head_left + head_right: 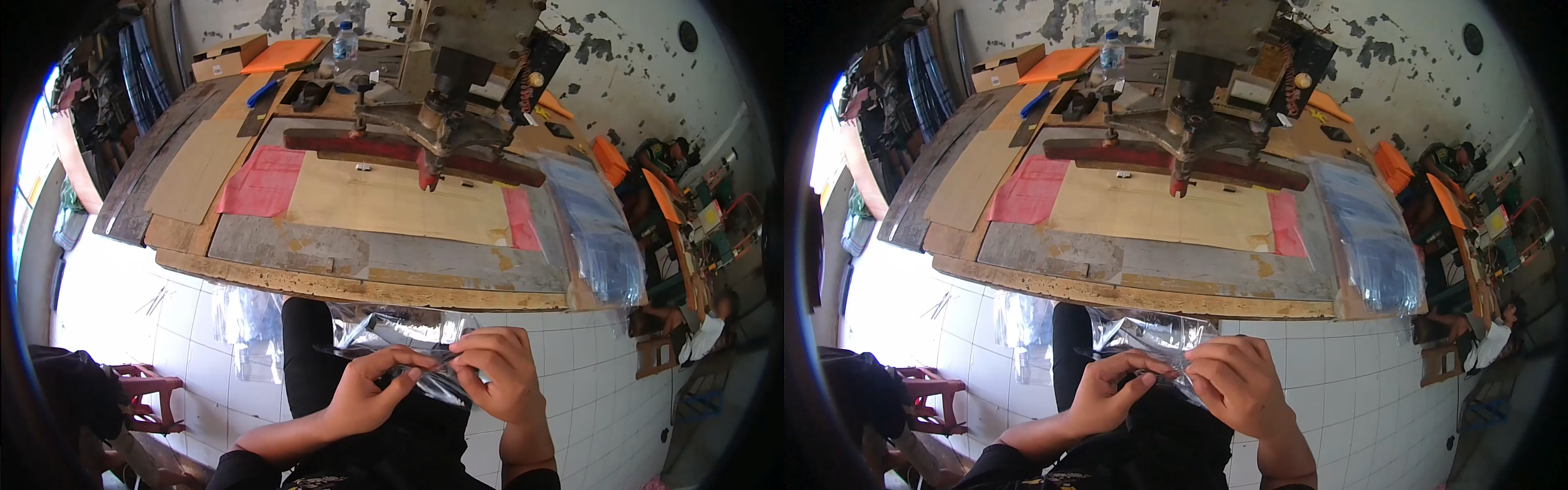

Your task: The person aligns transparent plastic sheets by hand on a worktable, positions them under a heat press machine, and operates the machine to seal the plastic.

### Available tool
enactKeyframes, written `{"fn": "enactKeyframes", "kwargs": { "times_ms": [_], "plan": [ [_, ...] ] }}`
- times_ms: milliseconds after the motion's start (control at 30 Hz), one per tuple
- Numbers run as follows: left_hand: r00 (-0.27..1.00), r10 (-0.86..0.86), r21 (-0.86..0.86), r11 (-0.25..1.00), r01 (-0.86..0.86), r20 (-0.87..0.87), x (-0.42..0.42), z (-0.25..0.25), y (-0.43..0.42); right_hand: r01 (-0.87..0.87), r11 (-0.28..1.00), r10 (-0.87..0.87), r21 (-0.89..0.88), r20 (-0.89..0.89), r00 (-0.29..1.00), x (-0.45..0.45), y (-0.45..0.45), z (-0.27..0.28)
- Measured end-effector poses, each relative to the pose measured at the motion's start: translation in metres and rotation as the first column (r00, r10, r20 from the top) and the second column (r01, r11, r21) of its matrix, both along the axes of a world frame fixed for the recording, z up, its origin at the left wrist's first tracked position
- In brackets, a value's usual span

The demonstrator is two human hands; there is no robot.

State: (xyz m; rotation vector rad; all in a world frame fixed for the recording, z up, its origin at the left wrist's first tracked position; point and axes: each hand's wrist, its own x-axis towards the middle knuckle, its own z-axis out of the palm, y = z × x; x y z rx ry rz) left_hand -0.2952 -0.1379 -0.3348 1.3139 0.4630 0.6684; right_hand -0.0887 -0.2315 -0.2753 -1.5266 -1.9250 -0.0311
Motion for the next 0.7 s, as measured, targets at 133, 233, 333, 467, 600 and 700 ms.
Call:
{"fn": "enactKeyframes", "kwargs": {
  "times_ms": [133, 233, 333, 467, 600, 700],
  "plan": [
    [0.998, 0.041, 0.302, 0.952, -0.051, 0.041, 0.006, 0.011, 0.006, -0.005, 1.000, 0.007, 0.018, -0.094, 0.996, 0.006, 0.003, 0.000],
    [0.995, 0.094, 0.483, 0.870, -0.100, 0.038, 0.007, 0.007, 0.012, -0.017, 0.999, 0.021, 0.030, -0.134, 0.991, 0.006, 0.005, -0.003],
    [0.990, 0.131, 0.599, 0.789, -0.136, 0.052, 0.008, 0.004, 0.017, -0.030, 0.999, 0.032, 0.019, -0.130, 0.991, 0.005, 0.004, -0.002],
    [0.971, 0.217, 0.726, 0.652, -0.218, 0.096, 0.011, 0.008, 0.020, -0.037, 0.999, 0.036, -0.005, -0.144, 0.989, -0.005, 0.004, 0.005],
    [0.948, 0.247, 0.778, 0.547, -0.309, 0.203, 0.018, 0.004, 0.021, -0.016, 0.999, 0.021, 0.044, -0.120, 0.993, -0.010, 0.006, -0.001],
    [0.922, 0.268, 0.803, 0.460, -0.378, 0.280, 0.020, 0.003, 0.020, -0.005, 0.997, 0.015, 0.078, -0.125, 0.992, -0.011, 0.007, -0.001]
  ]
}}
